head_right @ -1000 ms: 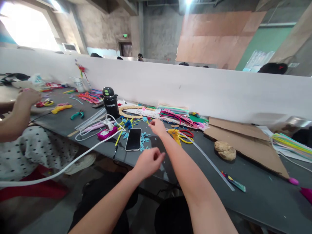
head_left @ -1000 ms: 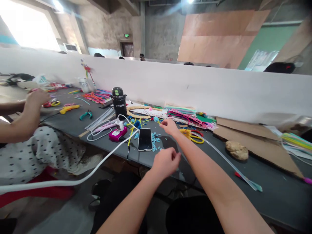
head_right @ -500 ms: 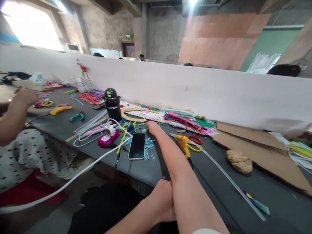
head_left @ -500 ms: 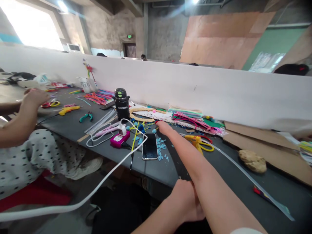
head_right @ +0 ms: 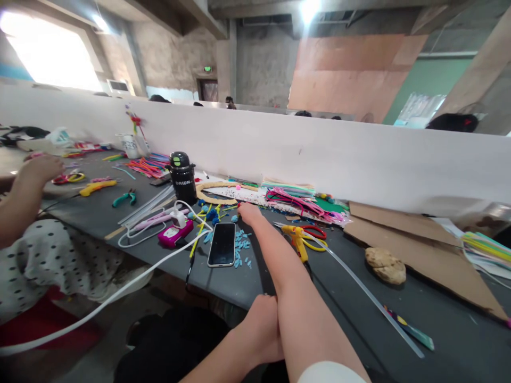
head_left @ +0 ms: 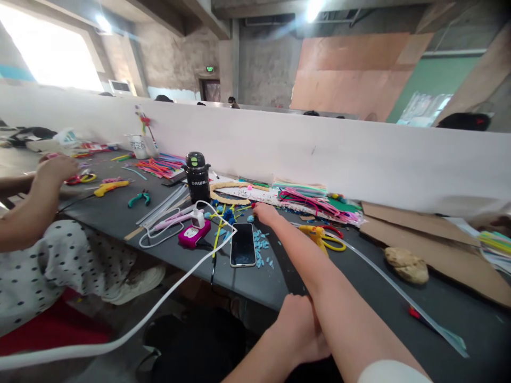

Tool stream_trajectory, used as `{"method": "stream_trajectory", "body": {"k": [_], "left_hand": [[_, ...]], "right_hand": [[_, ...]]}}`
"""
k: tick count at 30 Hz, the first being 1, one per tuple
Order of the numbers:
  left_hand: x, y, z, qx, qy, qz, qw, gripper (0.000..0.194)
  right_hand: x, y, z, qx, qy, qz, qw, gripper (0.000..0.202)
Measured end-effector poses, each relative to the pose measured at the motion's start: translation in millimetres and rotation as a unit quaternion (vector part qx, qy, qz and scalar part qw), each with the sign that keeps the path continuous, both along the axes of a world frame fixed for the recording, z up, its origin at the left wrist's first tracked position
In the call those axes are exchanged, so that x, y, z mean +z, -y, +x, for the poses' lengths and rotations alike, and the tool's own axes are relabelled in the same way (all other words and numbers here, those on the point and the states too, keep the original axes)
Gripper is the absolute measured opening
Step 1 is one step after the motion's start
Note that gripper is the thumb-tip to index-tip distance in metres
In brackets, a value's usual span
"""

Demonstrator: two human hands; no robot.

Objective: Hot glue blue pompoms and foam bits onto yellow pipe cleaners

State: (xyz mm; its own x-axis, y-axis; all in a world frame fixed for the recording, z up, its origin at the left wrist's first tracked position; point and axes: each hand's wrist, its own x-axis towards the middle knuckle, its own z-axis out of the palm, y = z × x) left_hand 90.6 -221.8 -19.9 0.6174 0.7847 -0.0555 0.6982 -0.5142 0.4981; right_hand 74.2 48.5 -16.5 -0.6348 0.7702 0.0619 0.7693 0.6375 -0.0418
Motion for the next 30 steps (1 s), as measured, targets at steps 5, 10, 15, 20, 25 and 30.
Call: {"method": "stream_trajectory", "body": {"k": [5, 10, 15, 20, 25, 30], "left_hand": [[-1.2, -5, -4, 0.016, -0.024, 0.013, 0.999, 0.032], [-2.3, -1, -4, 0.020, -0.017, 0.050, 0.998, 0.031], [5.7, 0, -19, 0.063, 0.104, 0.046, 0.992, 0.025], [10.2, -13, -30, 0.099, 0.232, 0.026, 0.967, 0.016], [16.4, -24, -35, 0.200, 0.413, 0.004, 0.889, 0.021], [29.5, -20, -44, 0.212, 0.535, -0.056, 0.816, 0.029]], "right_hand": [[8.3, -5, -1, -0.050, -0.037, 0.009, 0.998, 0.033], [19.3, 14, 11, -0.127, -0.098, -0.019, 0.987, 0.032], [13.7, 77, 50, -0.145, -0.191, -0.059, 0.969, 0.032], [9.0, 150, 99, -0.155, -0.311, -0.076, 0.935, 0.027], [24.1, 202, 121, -0.149, -0.450, -0.048, 0.879, 0.030], [41.7, 233, 121, -0.130, -0.556, -0.042, 0.820, 0.035]]}}
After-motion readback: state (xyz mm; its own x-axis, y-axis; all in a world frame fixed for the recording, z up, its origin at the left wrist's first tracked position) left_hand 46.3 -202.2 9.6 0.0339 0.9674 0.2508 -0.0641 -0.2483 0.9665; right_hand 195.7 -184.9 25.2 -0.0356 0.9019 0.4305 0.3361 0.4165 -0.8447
